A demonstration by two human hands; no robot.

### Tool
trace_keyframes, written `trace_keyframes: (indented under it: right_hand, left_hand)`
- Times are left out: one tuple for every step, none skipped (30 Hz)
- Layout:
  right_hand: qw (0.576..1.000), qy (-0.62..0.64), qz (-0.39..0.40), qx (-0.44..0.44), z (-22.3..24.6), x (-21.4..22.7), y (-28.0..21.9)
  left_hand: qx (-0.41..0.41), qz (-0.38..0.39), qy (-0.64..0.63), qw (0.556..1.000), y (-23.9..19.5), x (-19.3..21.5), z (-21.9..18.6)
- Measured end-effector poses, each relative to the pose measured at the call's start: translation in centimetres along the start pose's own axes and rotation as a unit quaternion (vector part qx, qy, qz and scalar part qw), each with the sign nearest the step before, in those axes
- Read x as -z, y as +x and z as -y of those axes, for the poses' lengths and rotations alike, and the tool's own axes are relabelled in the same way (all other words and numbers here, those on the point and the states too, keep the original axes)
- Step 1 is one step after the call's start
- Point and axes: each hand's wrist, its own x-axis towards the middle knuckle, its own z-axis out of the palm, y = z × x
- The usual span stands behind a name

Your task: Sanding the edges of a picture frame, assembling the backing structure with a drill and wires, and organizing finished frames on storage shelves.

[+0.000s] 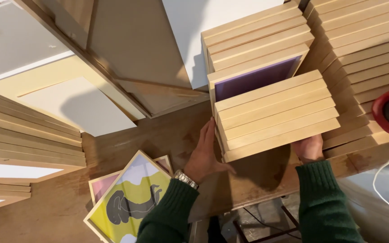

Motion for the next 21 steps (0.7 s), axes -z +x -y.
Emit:
trace_keyframes:
  right_hand:
    - [1.0, 0.018, -0.005, -0.019, -0.5, 0.8, 0.5]
    - [0.999, 0.036, -0.011, -0.038, -1.1, 1.5, 1.0]
    - [0.999, 0.036, -0.008, -0.04, -0.6, 0.5, 0.8]
    - [0.999, 0.022, -0.013, -0.033, 0.0, -0.4, 0.6]
    - [1.0, 0.009, -0.016, -0.025, 0.6, -1.4, 0.6]
    - [1.0, 0.009, -0.013, -0.026, 0.9, -2.1, 0.7]
    - [0.998, 0.001, 0.054, 0.008, 1.4, -2.5, 0.5]
    - [0.992, -0.007, 0.121, 0.042, 1.9, -3.0, 0.3]
    - [0.992, -0.008, 0.121, 0.04, 1.5, -1.9, 0.5]
    - [0.993, -0.011, 0.115, 0.035, 1.0, -1.1, 0.6]
    - [0.993, -0.013, 0.11, 0.034, 0.5, -0.5, 0.8]
    - [0.994, -0.016, 0.104, 0.032, -0.1, 0.6, 0.7]
    - [0.995, -0.02, 0.096, 0.029, -0.4, 1.9, 0.1]
    - [0.996, -0.025, 0.087, 0.026, -0.8, 3.2, -0.5]
    - [0.996, -0.03, 0.076, 0.023, -1.3, 5.1, -1.9]
    - [0.997, -0.035, 0.064, 0.02, -1.8, 6.9, -3.5]
    - [0.997, -0.039, 0.057, 0.02, -2.3, 8.3, -4.5]
    - [0.998, -0.043, 0.05, 0.02, -2.9, 9.7, -5.8]
    - [0.998, -0.047, 0.045, 0.017, -3.5, 10.8, -7.2]
    - [0.998, -0.05, 0.04, 0.014, -4.1, 11.9, -8.7]
    - [0.998, -0.053, 0.033, 0.009, -4.7, 12.7, -10.5]
  left_hand:
    - [-0.016, 0.006, 0.015, 1.0, 0.1, -0.2, 0.8]
    - [-0.031, 0.013, 0.03, 0.999, 0.3, -0.5, 1.7]
    - [-0.029, 0.01, 0.03, 0.999, 0.4, -0.9, 2.4]
    - [-0.052, 0.001, 0.038, 0.998, 0.5, -1.3, 3.0]
    - [-0.076, -0.008, 0.048, 0.996, 0.7, -1.7, 3.7]
    - [-0.075, -0.012, 0.049, 0.996, 0.9, -1.7, 3.7]
    - [-0.07, -0.008, 0.046, 0.996, 1.0, -1.8, 3.6]
    - [-0.066, -0.004, 0.042, 0.997, 1.1, -1.9, 3.5]
    - [-0.064, -0.004, 0.042, 0.997, 1.1, -2.0, 3.4]
    - [-0.103, -0.023, 0.046, 0.993, 1.0, -2.0, 3.2]
    - [-0.143, -0.042, 0.051, 0.987, 1.2, -1.9, 3.0]
    - [-0.144, -0.043, 0.051, 0.987, 1.2, -1.9, 3.0]
    - [-0.149, -0.03, 0.007, 0.988, 1.1, -2.2, 2.7]
    - [-0.153, -0.017, -0.037, 0.987, 0.9, -2.4, 2.5]
    - [-0.152, -0.014, -0.042, 0.987, 0.9, -2.7, 2.4]
    - [-0.091, 0.007, -0.151, 0.984, 0.8, -2.9, 2.2]
    - [-0.031, 0.025, -0.256, 0.966, 1.1, -2.9, 2.1]
    - [-0.033, 0.026, -0.258, 0.965, 1.2, -2.8, 2.0]
    - [0.01, 0.036, -0.325, 0.945, 1.1, -2.6, 1.9]
    - [0.052, 0.046, -0.39, 0.918, 0.9, -2.4, 1.8]
    - [0.053, 0.045, -0.391, 0.918, 0.5, -2.3, 1.9]
